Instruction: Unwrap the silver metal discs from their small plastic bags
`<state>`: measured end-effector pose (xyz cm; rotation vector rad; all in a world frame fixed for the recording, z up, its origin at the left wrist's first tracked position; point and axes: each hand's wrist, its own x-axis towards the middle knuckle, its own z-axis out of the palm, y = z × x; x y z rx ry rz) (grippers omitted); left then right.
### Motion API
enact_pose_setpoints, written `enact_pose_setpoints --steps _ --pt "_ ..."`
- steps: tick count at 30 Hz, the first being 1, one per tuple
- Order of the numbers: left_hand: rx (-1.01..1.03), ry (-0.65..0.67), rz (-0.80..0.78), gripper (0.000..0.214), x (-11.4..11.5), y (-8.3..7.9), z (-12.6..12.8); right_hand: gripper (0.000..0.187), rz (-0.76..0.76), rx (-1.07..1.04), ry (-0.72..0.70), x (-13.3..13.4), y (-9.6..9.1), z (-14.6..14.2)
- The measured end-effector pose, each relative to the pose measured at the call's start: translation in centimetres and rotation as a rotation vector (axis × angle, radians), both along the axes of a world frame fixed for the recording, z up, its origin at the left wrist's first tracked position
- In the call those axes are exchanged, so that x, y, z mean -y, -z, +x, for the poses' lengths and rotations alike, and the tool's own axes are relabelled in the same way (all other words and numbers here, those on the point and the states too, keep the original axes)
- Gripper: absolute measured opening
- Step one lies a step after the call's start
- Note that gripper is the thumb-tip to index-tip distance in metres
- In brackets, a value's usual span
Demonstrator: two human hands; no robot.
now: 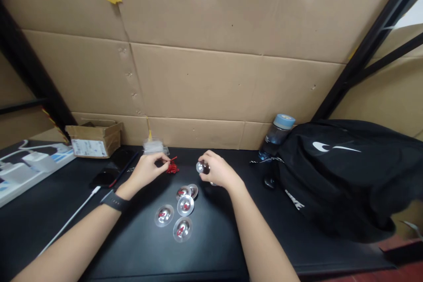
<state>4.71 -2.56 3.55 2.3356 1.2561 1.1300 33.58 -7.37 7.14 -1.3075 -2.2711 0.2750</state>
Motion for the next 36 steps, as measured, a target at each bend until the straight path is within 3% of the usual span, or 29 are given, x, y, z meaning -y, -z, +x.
enact_pose_setpoints --steps 4,8,13,18,23,28,32,36 --pt "-0.160 0.059 0.013 0.010 -0.4 0.4 -0.8 0.040 -0.208 0.203 0.058 -0.6 0.4 2.7" --pt "-0.156 0.132 -0.024 0.012 0.2 0.3 -0.1 0.041 -0.332 0.257 0.098 -1.1 1.1 3.6" --pt "-0.241 0.477 -0.144 0.010 2.4 -0.4 1.8 0.041 -0.362 0.249 0.131 -1.6 1.7 3.8" --pt "-0.310 0.582 -0.176 0.012 3.4 0.0 2.7 0.044 -0.384 0.234 0.138 -1.7 2.1 4.1" --pt "-0.266 0.549 -0.130 0.007 3.5 0.5 3.1 0.060 -0.251 0.188 0.082 -1.1 1.2 3.0" --pt "-0.146 0.361 -0.046 0.012 3.7 -0.1 3.6 0.051 -0.271 -0.043 -0.227 0.0 0.5 -1.0" --pt "-0.052 0.302 -0.007 0.013 3.8 -0.5 3.7 0.040 -0.234 -0.063 -0.199 0.4 1.2 -3.5" --pt "0.002 0.357 -0.051 0.010 4.0 -0.6 3.6 0.046 -0.219 -0.092 -0.216 0.3 1.6 -3.9"
